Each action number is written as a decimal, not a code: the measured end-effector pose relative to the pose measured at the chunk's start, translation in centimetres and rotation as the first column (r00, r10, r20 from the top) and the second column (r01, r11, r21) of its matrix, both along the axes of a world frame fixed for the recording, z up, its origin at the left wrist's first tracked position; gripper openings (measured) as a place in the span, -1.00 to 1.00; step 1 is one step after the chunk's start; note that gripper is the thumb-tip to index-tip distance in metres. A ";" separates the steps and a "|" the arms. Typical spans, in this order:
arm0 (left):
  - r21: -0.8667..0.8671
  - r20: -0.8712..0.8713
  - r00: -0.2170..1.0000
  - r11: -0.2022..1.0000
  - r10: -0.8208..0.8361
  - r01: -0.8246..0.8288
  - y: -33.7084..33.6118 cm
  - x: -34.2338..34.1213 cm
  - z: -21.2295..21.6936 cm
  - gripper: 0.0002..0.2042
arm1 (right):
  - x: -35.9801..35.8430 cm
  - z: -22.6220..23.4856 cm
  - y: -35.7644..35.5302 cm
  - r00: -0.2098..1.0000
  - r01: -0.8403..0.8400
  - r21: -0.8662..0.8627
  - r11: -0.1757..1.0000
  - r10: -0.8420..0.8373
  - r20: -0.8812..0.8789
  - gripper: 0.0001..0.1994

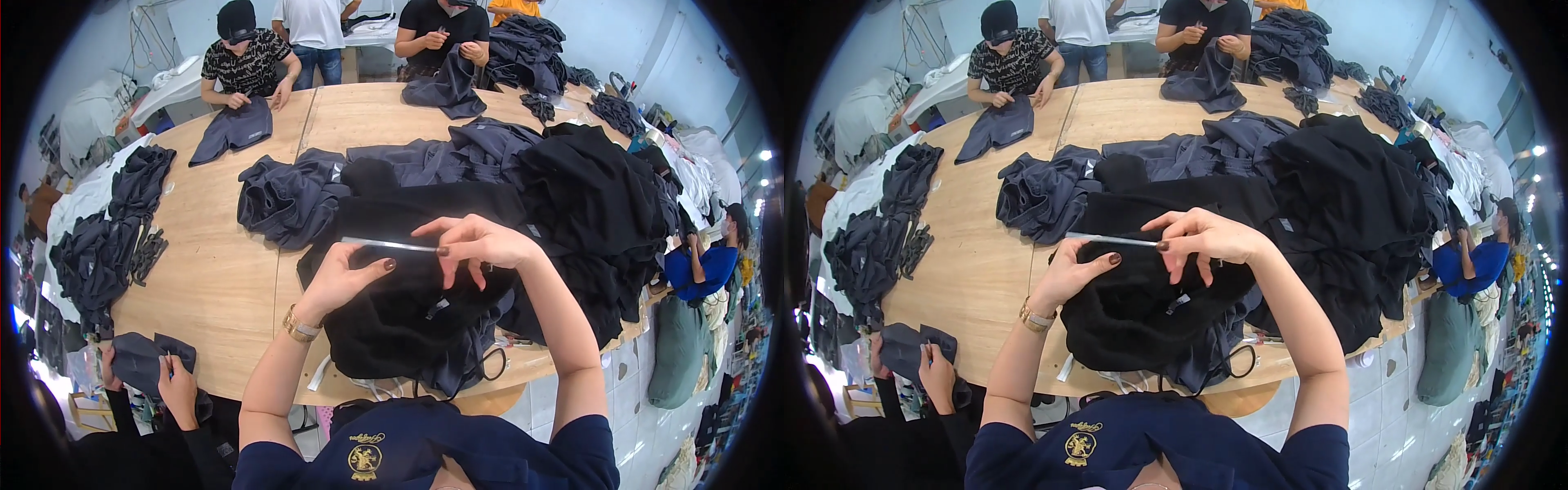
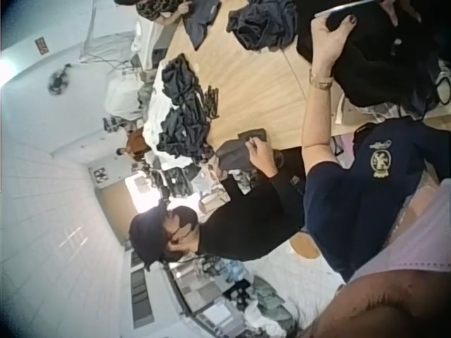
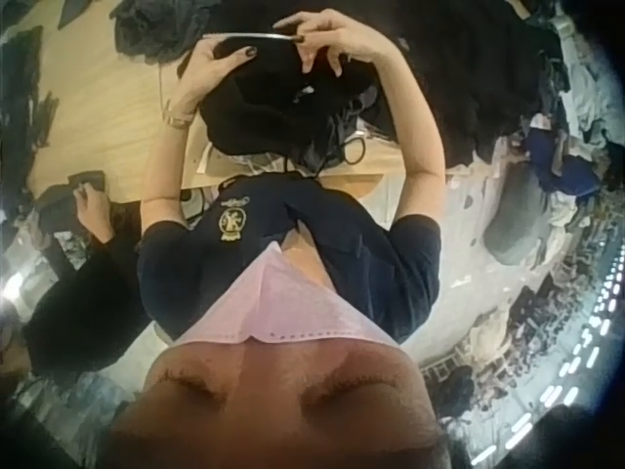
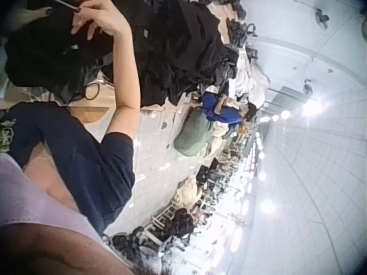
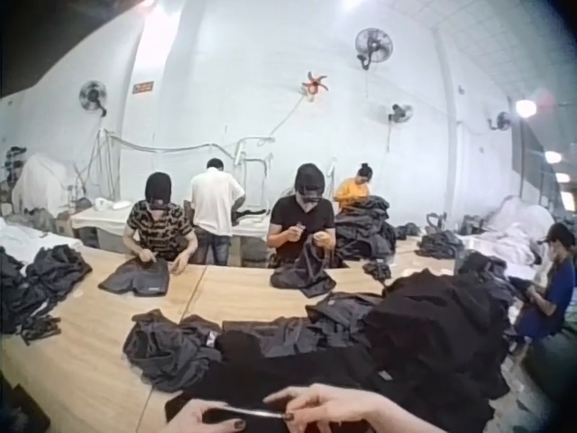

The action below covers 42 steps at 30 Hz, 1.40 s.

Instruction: Checking and sorting finished garments or garment components on a large industrial table.

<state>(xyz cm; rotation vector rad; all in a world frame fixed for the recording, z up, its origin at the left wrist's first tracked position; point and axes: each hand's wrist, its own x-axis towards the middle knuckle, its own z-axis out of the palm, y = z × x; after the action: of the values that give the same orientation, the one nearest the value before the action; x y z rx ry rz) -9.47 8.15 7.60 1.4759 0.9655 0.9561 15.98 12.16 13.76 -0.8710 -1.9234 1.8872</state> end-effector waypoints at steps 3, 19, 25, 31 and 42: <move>0.002 -0.066 0.998 1.000 0.008 -0.008 0.4 -0.9 -0.1 -0.79 | 0.0 -0.5 1.1 0.985 -0.104 0.015 0.994 0.101 0.139 -0.76; 0.021 -0.126 0.991 0.999 0.037 -0.035 0.4 -4.9 0.2 -0.68 | 2.4 0.7 2.0 0.927 -0.180 0.172 0.968 0.108 0.359 -0.80; 0.202 -0.297 0.948 0.978 0.116 -0.057 -0.5 -3.5 2.0 -0.78 | 2.6 2.6 1.2 0.864 -0.231 0.242 0.942 0.085 0.496 -0.78; 0.228 -0.346 0.930 0.973 0.123 -0.044 -1.3 -3.0 3.5 -0.76 | 3.2 4.4 0.5 0.847 -0.221 0.243 0.944 0.063 0.528 -0.76; 0.334 -0.340 0.912 0.936 0.229 -0.111 -1.2 -2.1 2.5 -0.81 | 3.8 4.5 0.2 0.852 -0.177 0.274 0.945 0.008 0.523 -0.77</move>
<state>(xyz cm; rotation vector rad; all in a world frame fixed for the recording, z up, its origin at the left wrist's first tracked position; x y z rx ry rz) -11.59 6.98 10.06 1.9104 1.2836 1.0053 19.82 12.40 18.21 -1.2939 -2.5322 1.4142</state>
